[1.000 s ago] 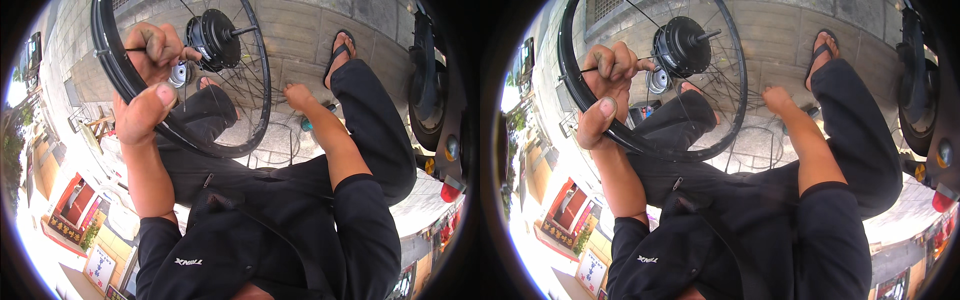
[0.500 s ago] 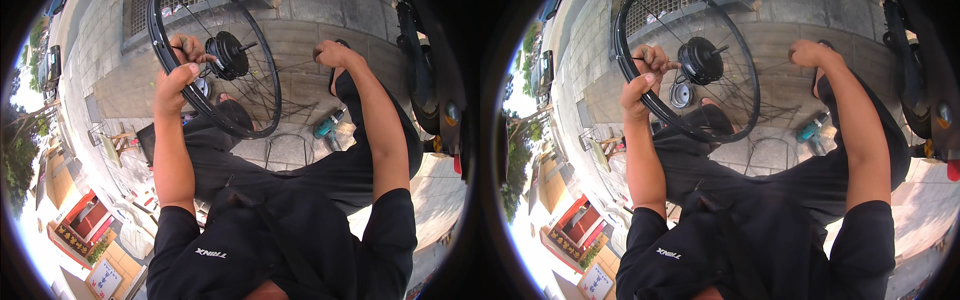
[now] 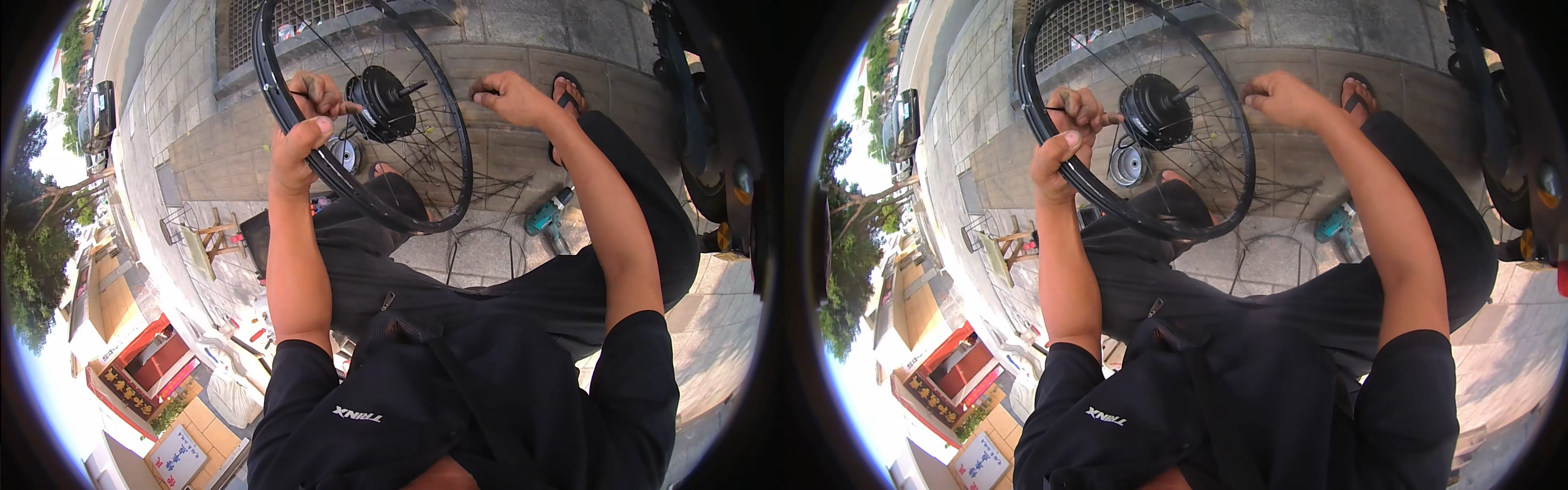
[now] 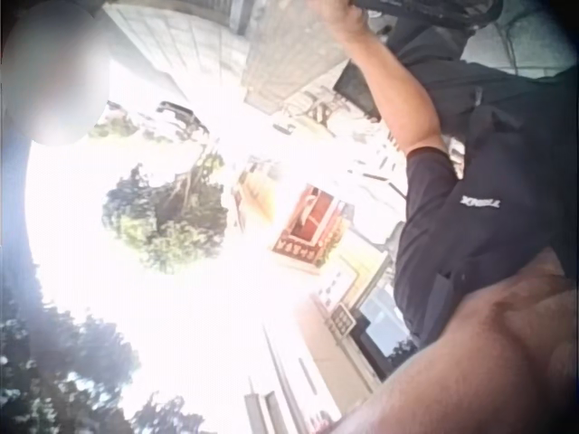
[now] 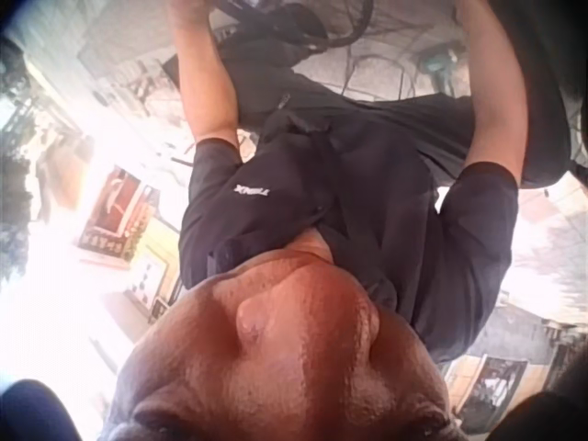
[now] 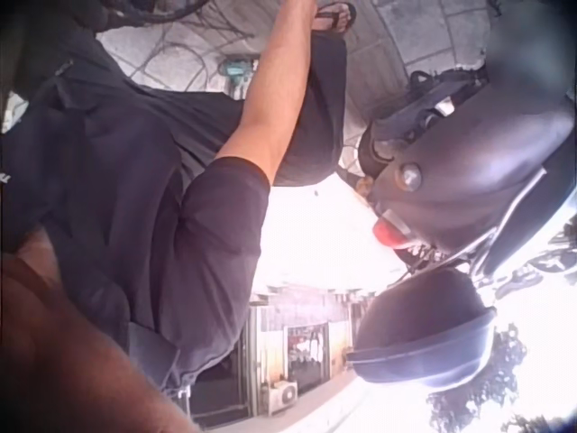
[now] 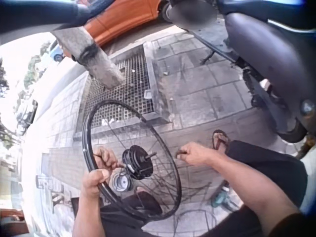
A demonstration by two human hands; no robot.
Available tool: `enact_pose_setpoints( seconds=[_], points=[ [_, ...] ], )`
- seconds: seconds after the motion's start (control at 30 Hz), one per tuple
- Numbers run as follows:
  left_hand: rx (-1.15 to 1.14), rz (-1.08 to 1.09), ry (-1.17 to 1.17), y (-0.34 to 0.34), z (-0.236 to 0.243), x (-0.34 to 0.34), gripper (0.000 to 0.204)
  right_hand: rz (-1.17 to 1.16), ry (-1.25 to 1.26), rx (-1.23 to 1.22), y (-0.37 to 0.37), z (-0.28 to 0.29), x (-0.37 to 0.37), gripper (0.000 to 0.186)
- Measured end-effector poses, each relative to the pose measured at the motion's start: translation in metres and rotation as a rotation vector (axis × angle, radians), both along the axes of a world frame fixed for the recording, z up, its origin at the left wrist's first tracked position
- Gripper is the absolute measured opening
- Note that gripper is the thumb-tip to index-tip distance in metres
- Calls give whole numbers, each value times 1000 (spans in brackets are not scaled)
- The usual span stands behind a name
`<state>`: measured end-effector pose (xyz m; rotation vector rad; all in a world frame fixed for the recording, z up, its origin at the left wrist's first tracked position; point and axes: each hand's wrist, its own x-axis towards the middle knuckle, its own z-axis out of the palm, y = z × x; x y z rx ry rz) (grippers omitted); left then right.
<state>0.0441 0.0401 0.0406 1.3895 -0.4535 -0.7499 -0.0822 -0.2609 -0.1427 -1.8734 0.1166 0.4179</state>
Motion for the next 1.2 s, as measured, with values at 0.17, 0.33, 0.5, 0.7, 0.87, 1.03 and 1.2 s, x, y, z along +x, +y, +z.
enact_pose_setpoints(
  seconds=[0.17,0.33,0.5,0.7,0.87,1.03,1.2],
  points=[
    [2,27,15,-2,2,-1,41,-21,5,-8,5,-1,-3,28],
    [14,41,10,-4,2,-4,41,40,-164,-249,0,18,8,26],
    [50,62,2,-11,6,-7,42,174,-335,-338,26,48,27,26],
    [27,51,23,-13,4,-7,41,174,-270,-152,79,48,37,29],
    [14,78,13,-9,7,-10,37,-324,159,204,78,50,23,34],
    [40,25,-18,-10,5,-6,33,-346,227,492,86,22,14,28],
    [93,43,-43,-17,7,-9,29,-336,375,448,123,55,24,26]
  ],
)
